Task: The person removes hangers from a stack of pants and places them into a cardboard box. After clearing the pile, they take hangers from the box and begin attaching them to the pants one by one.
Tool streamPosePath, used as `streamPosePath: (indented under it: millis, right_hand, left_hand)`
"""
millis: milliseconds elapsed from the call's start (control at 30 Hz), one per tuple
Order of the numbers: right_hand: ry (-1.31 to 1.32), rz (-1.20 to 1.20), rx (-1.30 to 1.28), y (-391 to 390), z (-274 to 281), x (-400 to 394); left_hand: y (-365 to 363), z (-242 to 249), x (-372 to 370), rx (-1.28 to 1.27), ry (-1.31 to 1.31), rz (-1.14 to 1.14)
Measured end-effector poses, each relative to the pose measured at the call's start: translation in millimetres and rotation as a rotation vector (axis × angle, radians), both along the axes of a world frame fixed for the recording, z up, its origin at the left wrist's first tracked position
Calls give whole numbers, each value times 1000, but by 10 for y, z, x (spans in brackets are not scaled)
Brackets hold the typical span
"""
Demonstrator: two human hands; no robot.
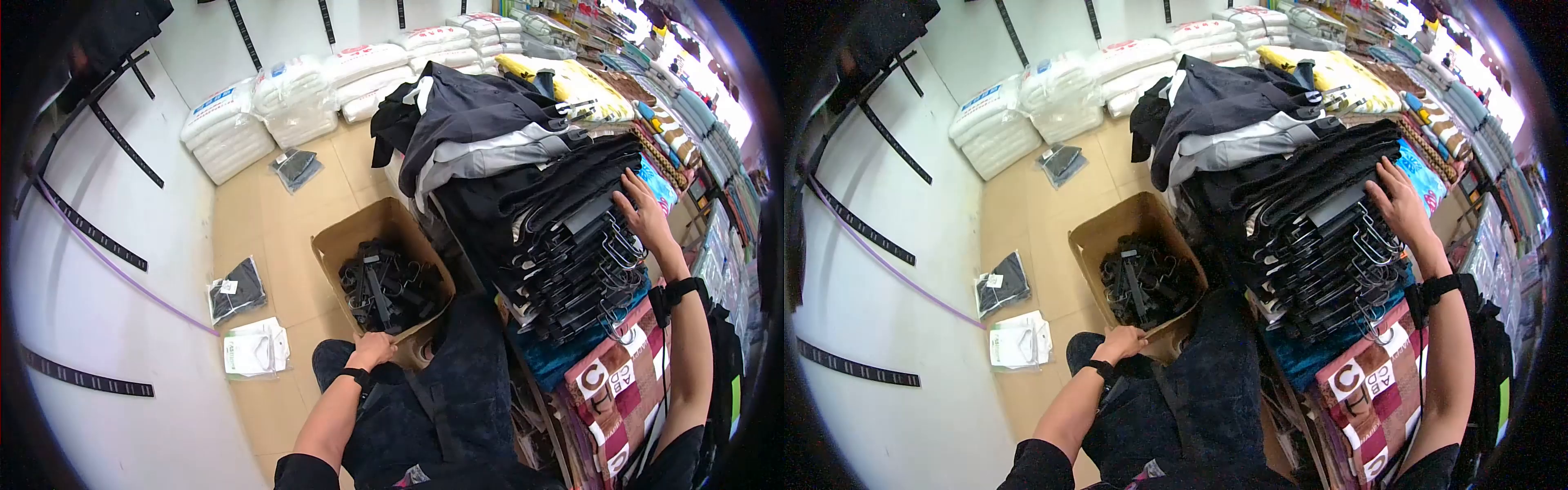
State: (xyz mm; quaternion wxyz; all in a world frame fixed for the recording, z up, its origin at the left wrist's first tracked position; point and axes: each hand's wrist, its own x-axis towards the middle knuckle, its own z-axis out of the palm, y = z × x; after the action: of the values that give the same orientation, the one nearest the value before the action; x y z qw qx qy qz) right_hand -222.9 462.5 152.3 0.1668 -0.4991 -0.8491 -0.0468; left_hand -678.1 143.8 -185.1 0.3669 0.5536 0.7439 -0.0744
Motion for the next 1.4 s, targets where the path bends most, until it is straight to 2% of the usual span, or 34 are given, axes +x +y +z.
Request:
streamPosePath:
  millis: [67, 167, 200, 333, 567, 633, 667, 700, 767, 900, 967, 1000, 1067, 1100, 1200, 1300, 1400]
  right_hand:
    - [7, -8, 15, -9, -3, -12]
    - [-19, -9, 30, 63, -45, 21]
    - [-14, 13, 40, 68, -46, 41]
    - [-11, 5, 38, 101, -78, 96]
    - [-50, -36, 27, 43, -65, 49]
    - [-62, -56, 20, 41, -65, 52]
    - [-60, -60, 16, 28, -60, 44]
    - [-59, -61, 11, 20, -54, 36]
    - [-56, -59, 11, 24, -52, 40]
    - [-39, -44, 9, 24, -53, 36]
    - [-33, -28, 21, 18, -52, 34]
    - [-30, -32, 24, 19, -53, 34]
    - [-26, -32, 35, 23, -69, 37]
    - [-25, -36, 38, 27, -70, 42]
    - [10, -13, 40, 23, -78, 46]
    - [30, -24, 29, 10, -79, 36]
    - [51, -21, 24, -3, -86, 54]
  left_hand:
    - [9, 121, 48, 8, 79, -18]
    - [-52, -360, -29, 110, 49, 46]
    - [-45, -155, 41, 111, 89, 52]
    - [-54, -74, 27, 141, 58, 67]
    - [-156, -302, 145, 288, 64, 106]
    - [-62, 181, 368, 199, 5, 280]
    - [-46, 134, 433, 375, -22, 248]
    - [22, 207, 520, 376, -24, 242]
    - [257, 603, 745, 769, -357, 208]
    - [671, 1974, 1319, 870, -811, 170]
    - [817, 2409, 1474, 980, -844, 31]
    - [917, 2552, 1549, 981, -843, 26]
    - [1122, 2758, 1667, 1435, -648, -175]
    - [1241, 2790, 1690, 1544, -465, -257]
    - [1468, 2826, 1729, 1500, -127, -344]
    - [1571, 2776, 1785, 1469, -64, -338]
    - [1617, 2783, 1776, 1475, -123, -323]
